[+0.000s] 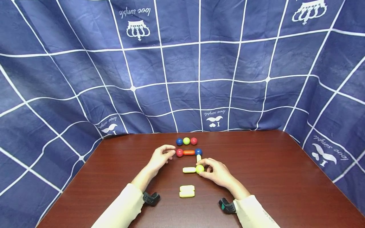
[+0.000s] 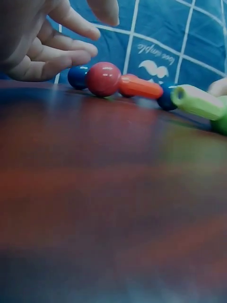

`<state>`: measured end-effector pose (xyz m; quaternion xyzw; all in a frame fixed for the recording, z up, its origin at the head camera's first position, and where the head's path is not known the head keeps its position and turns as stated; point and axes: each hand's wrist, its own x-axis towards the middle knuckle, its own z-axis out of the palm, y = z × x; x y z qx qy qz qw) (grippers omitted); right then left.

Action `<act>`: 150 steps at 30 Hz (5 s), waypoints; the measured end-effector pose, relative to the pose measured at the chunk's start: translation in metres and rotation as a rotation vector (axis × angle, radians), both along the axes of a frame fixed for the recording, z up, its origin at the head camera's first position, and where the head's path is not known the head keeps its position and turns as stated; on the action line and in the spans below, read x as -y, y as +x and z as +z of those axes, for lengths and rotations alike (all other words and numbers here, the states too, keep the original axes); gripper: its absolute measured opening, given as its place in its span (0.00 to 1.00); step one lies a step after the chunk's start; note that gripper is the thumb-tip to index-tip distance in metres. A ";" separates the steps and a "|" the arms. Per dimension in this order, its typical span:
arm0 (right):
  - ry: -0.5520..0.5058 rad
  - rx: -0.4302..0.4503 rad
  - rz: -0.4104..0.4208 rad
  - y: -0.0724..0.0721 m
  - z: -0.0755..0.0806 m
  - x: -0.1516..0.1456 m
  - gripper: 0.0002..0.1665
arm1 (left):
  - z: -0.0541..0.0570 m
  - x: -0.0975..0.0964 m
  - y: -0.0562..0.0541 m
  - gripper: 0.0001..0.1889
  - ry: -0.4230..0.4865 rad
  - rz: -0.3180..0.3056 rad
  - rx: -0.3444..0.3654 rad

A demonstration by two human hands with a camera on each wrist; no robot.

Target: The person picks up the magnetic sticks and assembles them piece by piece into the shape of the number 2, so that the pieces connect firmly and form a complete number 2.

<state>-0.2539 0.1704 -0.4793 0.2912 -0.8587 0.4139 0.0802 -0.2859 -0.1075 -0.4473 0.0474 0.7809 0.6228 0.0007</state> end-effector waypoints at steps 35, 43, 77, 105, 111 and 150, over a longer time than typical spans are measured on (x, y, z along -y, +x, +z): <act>0.000 0.011 0.019 -0.004 -0.003 -0.001 0.19 | -0.005 -0.020 -0.073 0.21 -0.304 0.182 0.044; -0.006 0.016 0.017 -0.001 -0.004 0.000 0.19 | -0.005 -0.021 -0.072 0.19 -0.299 0.220 0.061; 0.002 0.003 0.010 0.000 -0.004 -0.001 0.18 | -0.011 0.012 -0.025 0.16 0.149 0.053 0.131; 0.014 0.025 -0.010 -0.002 0.000 0.000 0.18 | -0.021 0.014 0.028 0.17 -0.146 -0.237 -0.037; 0.019 0.042 -0.014 0.001 -0.001 -0.001 0.18 | -0.023 0.014 0.031 0.16 -0.206 -0.273 -0.056; 0.019 -0.007 -0.067 -0.003 0.001 0.005 0.18 | -0.024 0.010 0.034 0.11 -0.041 -0.150 -0.083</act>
